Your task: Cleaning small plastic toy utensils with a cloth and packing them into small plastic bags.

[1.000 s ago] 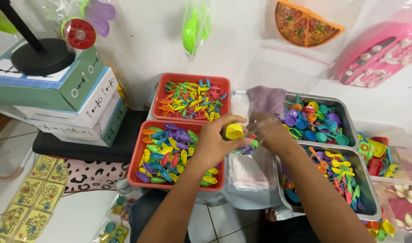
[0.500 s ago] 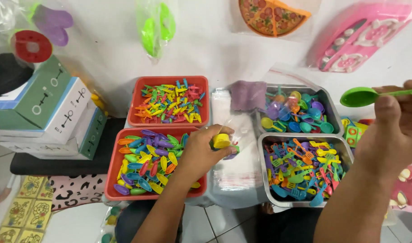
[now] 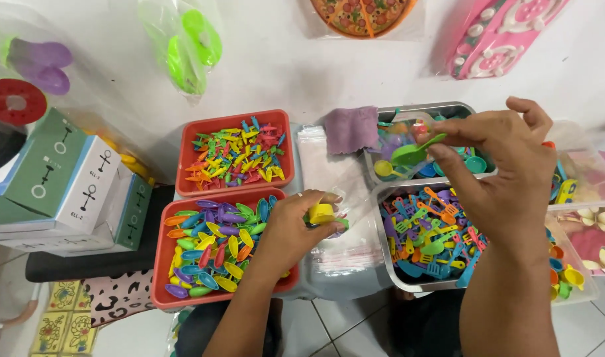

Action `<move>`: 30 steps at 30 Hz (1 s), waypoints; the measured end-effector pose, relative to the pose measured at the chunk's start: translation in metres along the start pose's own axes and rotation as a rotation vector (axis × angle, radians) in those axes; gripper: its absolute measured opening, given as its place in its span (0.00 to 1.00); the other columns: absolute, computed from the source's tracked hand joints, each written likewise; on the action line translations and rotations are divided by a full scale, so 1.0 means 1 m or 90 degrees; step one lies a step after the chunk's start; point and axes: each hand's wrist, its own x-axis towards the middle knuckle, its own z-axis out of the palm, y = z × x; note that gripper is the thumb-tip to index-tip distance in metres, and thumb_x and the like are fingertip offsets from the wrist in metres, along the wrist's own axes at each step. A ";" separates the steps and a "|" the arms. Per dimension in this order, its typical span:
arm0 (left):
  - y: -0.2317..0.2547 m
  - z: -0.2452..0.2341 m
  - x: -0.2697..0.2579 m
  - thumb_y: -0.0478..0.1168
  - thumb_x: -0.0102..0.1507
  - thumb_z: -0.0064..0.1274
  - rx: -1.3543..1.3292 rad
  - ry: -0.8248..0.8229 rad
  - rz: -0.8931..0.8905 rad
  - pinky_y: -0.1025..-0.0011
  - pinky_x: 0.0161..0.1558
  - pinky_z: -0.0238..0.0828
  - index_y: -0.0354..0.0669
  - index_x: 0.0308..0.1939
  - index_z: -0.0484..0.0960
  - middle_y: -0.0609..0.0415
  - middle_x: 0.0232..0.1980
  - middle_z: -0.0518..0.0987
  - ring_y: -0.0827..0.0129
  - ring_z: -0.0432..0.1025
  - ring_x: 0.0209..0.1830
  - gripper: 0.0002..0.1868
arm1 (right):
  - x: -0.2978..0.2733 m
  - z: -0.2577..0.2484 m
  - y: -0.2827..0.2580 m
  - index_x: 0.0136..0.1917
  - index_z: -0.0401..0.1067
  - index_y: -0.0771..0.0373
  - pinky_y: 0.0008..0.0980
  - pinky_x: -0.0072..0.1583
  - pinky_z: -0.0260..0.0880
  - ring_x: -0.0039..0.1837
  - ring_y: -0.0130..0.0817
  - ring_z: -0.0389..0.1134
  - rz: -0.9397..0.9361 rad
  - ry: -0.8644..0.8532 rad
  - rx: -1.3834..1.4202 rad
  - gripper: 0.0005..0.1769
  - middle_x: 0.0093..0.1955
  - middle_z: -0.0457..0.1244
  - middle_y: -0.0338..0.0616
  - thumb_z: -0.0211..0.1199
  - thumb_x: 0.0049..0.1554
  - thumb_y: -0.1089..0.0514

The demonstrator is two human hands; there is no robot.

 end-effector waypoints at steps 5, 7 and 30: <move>-0.001 -0.002 -0.001 0.38 0.50 0.68 -0.026 0.004 -0.013 0.74 0.35 0.71 0.40 0.46 0.85 0.55 0.38 0.86 0.70 0.73 0.29 0.21 | -0.001 0.011 0.001 0.58 0.76 0.71 0.59 0.84 0.50 0.54 0.39 0.66 -0.004 0.040 0.051 0.13 0.49 0.69 0.47 0.67 0.66 0.59; 0.001 -0.005 -0.001 0.37 0.51 0.68 -0.045 0.005 -0.019 0.75 0.34 0.71 0.41 0.47 0.86 0.54 0.37 0.86 0.72 0.73 0.28 0.20 | -0.002 0.018 0.007 0.60 0.75 0.76 0.63 0.85 0.55 0.52 0.44 0.66 -0.015 0.091 0.062 0.20 0.48 0.68 0.53 0.64 0.69 0.53; -0.041 0.000 -0.002 0.46 0.69 0.56 -0.478 0.022 0.017 0.69 0.55 0.73 0.44 0.59 0.83 0.49 0.45 0.84 0.71 0.75 0.48 0.17 | -0.032 0.100 0.035 0.50 0.80 0.72 0.39 0.51 0.72 0.45 0.36 0.70 0.324 -0.243 0.563 0.12 0.43 0.72 0.56 0.71 0.51 0.71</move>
